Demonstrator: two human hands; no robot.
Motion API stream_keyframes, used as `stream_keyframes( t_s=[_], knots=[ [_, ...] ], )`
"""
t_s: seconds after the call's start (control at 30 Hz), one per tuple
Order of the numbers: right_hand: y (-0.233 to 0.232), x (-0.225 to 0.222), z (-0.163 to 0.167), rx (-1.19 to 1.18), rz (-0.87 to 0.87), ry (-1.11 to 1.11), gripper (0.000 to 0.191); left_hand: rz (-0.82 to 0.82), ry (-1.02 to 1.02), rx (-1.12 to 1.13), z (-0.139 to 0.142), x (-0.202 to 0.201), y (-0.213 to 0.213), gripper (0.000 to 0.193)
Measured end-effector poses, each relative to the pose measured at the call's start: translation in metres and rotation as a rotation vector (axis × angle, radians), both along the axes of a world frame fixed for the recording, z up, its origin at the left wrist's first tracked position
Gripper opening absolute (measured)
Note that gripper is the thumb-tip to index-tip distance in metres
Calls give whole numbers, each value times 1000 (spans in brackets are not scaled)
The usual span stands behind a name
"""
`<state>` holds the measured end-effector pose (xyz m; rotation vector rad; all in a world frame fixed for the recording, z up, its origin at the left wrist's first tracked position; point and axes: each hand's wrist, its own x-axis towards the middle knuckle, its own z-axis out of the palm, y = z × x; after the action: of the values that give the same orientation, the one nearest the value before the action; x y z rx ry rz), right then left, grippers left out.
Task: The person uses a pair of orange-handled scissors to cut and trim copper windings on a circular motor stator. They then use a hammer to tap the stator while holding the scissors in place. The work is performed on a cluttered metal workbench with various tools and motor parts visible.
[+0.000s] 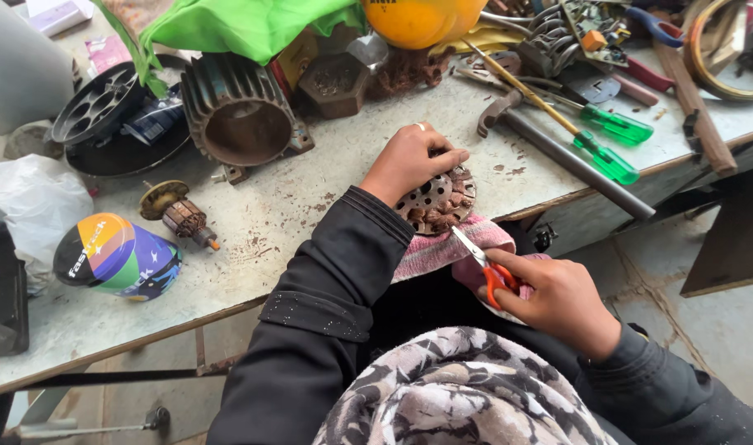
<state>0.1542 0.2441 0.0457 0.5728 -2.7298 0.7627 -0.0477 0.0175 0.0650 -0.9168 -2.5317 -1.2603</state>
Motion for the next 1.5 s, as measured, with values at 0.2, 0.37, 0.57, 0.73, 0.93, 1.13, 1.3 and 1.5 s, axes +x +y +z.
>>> stream_keyframes(
  t_s=[0.2, 0.37, 0.57, 0.73, 0.93, 1.13, 1.3, 1.5],
  knots=[
    [-10, 0, 3, -461, 105, -483, 58, 3, -20, 21, 0, 1, -4, 36],
    [-1, -11, -10, -774, 127, -842, 53, 8, -22, 13, -1, 0, -5, 37],
    [-13, -10, -16, -1107, 160, -948, 52, 13, 17, 6, -6, -3, -4, 36],
    [-36, -3, -31, -1118, 141, -832, 56, 22, 25, 0, -6, -3, -3, 36],
    [-39, -8, -71, -1197, 221, -754, 60, 26, 32, -17, -3, -3, -2, 36],
    [-39, -28, -125, -1085, 335, -642, 75, 7, 77, 53, -5, -5, -2, 36],
    [-37, -29, -123, -1064, 329, -653, 73, -19, 143, 69, -4, -6, -4, 35],
    [-26, -37, -77, -1199, 268, -1073, 60, 10, 149, 17, -5, -5, -1, 35]
  ],
)
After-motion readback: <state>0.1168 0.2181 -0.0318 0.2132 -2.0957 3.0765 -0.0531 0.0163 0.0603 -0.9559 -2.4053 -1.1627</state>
